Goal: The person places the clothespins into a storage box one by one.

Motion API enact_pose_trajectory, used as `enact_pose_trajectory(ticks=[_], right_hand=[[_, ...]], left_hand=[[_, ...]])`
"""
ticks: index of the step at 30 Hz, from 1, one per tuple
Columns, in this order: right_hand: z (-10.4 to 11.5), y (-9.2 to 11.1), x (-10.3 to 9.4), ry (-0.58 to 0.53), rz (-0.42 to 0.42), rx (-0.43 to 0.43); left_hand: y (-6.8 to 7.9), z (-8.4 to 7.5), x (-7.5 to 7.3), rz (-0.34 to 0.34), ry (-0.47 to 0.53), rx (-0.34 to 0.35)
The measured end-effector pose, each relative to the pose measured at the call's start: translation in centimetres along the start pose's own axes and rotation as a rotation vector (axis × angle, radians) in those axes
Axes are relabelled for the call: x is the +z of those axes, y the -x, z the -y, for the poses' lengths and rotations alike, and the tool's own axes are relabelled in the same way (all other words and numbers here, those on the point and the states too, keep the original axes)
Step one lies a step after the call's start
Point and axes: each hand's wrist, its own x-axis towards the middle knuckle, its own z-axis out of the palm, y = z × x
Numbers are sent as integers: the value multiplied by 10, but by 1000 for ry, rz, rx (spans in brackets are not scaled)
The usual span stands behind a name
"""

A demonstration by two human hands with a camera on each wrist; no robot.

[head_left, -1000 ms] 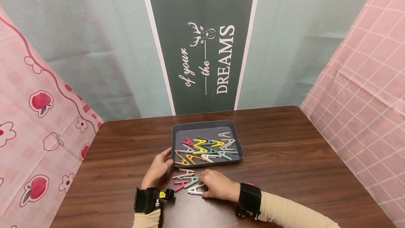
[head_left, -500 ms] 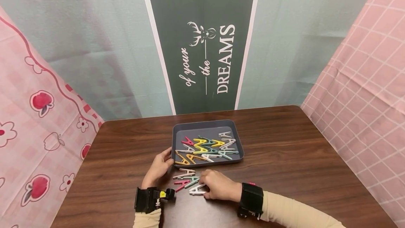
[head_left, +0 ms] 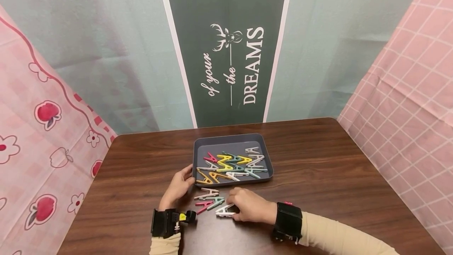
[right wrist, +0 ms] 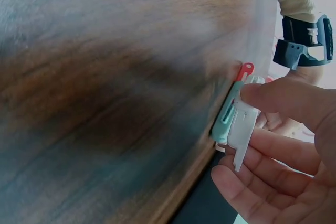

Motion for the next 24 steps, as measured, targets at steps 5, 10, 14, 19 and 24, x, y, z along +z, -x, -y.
enact_pose_trajectory(ticks=[5, 10, 14, 19, 24], right_hand=[[-1, 1, -5, -2, -10, 3], [-3, 3, -9, 2, -40, -2], [-4, 5, -12, -2, -49, -6], [-6, 5, -16, -23, -42, 8], [-12, 6, -20, -17, -75, 23]], left_hand=[[0, -1, 0, -1, 2, 2], [1, 0, 0, -2, -7, 7], [2, -1, 0, 4, -10, 13], [3, -3, -1, 9, -1, 15], [2, -2, -1, 13, -3, 20]])
